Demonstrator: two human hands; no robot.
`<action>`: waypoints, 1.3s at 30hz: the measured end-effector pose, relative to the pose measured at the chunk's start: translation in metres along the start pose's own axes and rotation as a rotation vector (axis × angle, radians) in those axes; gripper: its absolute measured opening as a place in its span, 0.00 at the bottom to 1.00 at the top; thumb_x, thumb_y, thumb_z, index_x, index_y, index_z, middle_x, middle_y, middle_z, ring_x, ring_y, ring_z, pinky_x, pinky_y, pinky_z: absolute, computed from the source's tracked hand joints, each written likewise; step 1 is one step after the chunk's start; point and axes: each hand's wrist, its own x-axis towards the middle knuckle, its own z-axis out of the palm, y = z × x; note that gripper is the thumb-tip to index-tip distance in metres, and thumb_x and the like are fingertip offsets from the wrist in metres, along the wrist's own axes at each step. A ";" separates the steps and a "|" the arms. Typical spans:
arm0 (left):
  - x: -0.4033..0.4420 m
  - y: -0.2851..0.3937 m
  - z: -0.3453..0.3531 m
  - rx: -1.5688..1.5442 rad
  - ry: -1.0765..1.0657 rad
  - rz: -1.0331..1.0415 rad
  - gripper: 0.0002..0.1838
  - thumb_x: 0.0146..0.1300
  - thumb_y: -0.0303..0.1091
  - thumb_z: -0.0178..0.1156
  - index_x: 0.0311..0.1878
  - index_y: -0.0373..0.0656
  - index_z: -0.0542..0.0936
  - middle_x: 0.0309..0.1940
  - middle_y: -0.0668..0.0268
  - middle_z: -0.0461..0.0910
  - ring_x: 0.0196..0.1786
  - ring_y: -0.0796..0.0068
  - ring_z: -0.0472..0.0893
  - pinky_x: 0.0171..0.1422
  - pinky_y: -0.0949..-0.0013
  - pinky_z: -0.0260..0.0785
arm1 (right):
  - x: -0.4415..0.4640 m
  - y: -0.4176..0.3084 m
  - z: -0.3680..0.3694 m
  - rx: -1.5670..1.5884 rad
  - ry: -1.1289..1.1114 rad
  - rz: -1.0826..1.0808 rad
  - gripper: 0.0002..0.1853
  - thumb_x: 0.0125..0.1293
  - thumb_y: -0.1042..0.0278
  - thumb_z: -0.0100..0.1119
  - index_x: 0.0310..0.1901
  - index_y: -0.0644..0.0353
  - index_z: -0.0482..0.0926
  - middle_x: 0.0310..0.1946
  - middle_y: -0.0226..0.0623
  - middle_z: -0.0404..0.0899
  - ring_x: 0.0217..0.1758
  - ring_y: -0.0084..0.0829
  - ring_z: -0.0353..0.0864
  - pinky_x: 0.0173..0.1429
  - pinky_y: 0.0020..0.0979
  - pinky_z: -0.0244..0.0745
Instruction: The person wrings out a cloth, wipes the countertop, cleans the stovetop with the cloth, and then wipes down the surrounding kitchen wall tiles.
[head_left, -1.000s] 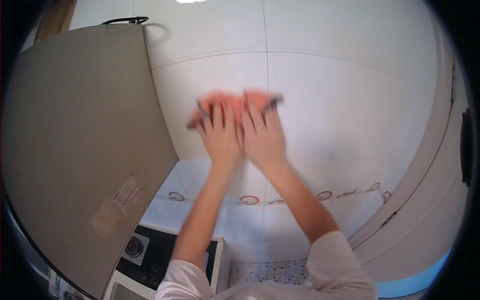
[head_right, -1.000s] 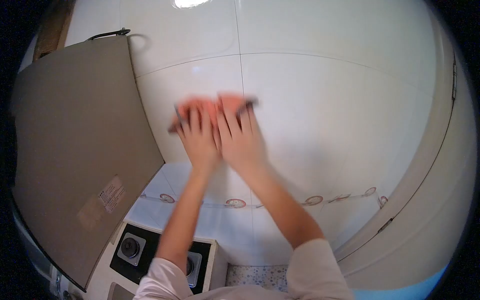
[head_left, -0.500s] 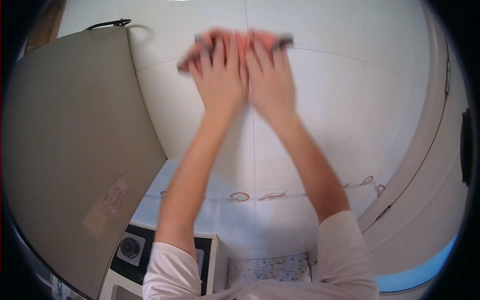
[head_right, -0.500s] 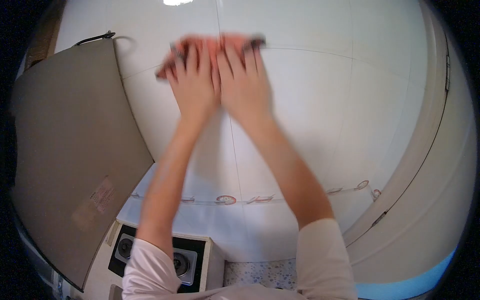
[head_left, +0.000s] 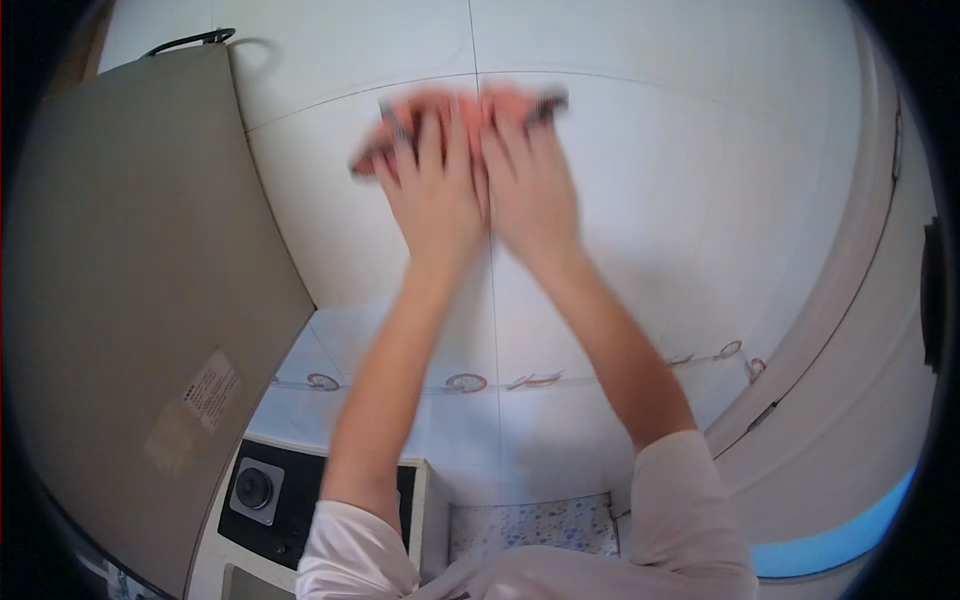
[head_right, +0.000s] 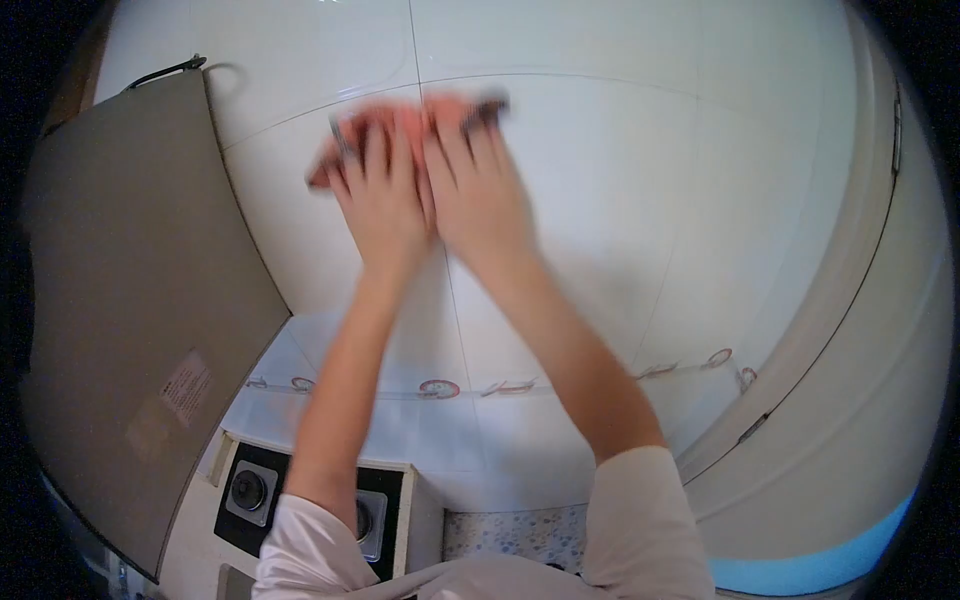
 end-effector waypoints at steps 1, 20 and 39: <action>-0.046 0.009 -0.008 -0.030 -0.081 -0.005 0.30 0.72 0.40 0.57 0.74 0.39 0.73 0.75 0.47 0.69 0.80 0.36 0.59 0.80 0.29 0.46 | -0.045 -0.014 -0.007 0.023 -0.096 0.012 0.23 0.67 0.67 0.59 0.61 0.70 0.79 0.67 0.54 0.75 0.65 0.57 0.76 0.74 0.54 0.70; 0.086 0.022 0.029 0.012 0.150 0.076 0.29 0.69 0.48 0.59 0.72 0.50 0.78 0.69 0.57 0.76 0.75 0.46 0.66 0.75 0.25 0.51 | 0.052 0.069 0.000 -0.147 0.150 0.028 0.23 0.68 0.60 0.60 0.63 0.58 0.81 0.67 0.47 0.76 0.66 0.60 0.72 0.76 0.61 0.64; -0.282 0.120 -0.036 -0.207 -0.562 -0.150 0.28 0.67 0.48 0.63 0.71 0.67 0.80 0.66 0.42 0.72 0.76 0.24 0.58 0.76 0.17 0.42 | -0.291 -0.033 -0.074 -0.082 -0.320 0.329 0.24 0.64 0.58 0.70 0.60 0.57 0.81 0.67 0.57 0.71 0.57 0.67 0.74 0.63 0.71 0.69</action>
